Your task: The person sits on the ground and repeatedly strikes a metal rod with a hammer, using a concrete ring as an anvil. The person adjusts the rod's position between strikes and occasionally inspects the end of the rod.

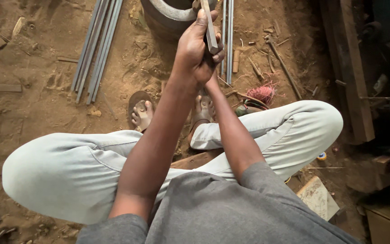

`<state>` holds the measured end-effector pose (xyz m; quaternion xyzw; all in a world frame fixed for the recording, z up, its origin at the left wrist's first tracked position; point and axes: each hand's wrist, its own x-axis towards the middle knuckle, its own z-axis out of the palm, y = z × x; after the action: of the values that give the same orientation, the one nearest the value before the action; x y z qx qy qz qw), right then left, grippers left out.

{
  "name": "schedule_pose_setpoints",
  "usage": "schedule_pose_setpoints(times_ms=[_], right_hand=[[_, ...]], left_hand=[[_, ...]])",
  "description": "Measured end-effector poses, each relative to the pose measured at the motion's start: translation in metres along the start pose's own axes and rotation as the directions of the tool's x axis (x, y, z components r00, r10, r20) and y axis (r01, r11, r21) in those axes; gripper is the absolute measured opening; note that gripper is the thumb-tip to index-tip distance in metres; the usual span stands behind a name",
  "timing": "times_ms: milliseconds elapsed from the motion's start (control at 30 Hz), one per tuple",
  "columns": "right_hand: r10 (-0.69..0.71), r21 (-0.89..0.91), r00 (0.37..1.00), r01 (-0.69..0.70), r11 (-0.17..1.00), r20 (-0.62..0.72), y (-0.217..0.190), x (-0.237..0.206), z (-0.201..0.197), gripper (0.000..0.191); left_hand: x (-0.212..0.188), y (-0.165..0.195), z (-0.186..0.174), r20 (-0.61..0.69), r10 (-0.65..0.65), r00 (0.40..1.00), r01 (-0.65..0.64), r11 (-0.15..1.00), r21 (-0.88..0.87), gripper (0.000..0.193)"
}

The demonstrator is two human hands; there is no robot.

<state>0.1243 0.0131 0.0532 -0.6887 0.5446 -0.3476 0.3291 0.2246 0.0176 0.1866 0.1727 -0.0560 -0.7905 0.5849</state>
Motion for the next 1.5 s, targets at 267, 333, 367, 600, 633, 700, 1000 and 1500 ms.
schedule_pose_setpoints(times_ms=[267,333,367,600,633,700,1000,1500], right_hand=[[0.347,0.174,0.933,-0.359,0.917,0.095,-0.01,-0.004,0.0,0.057],[0.174,0.056,0.982,-0.179,0.982,0.073,-0.007,-0.005,0.0,0.06],[0.155,0.057,0.986,-0.159,0.986,0.065,-0.005,-0.004,0.001,0.06],[0.216,0.063,0.975,-0.22,0.974,0.057,0.01,-0.002,0.004,0.048],[0.302,0.019,0.952,-0.304,0.953,0.056,0.009,-0.003,0.003,0.043],[0.472,0.197,0.879,-0.474,0.858,0.059,0.01,-0.004,0.005,0.037],[0.637,0.322,0.77,-0.595,0.736,-0.034,0.001,-0.004,0.013,0.044],[0.62,0.33,0.785,-0.584,0.742,-0.005,0.02,-0.001,0.013,0.046]], left_hand=[[-0.001,0.006,-0.006,-0.038,0.02,0.999,-0.02,1.0,0.007,0.05],[0.001,0.008,-0.008,-0.009,0.002,1.0,-0.002,1.0,-0.002,0.049],[0.001,0.008,-0.008,0.003,-0.013,1.0,0.014,1.0,-0.008,0.049],[-0.017,0.012,-0.004,0.002,-0.02,1.0,0.02,1.0,0.005,0.045],[-0.023,0.012,-0.004,-0.012,-0.035,0.999,0.036,0.999,0.001,0.043],[-0.03,0.016,-0.005,-0.072,-0.09,0.993,0.089,0.996,-0.026,0.037],[0.004,0.039,-0.073,-0.142,-0.095,0.985,0.112,0.987,0.118,0.03],[0.071,0.089,-0.15,-0.159,0.033,0.987,0.132,0.409,0.903,0.028]])
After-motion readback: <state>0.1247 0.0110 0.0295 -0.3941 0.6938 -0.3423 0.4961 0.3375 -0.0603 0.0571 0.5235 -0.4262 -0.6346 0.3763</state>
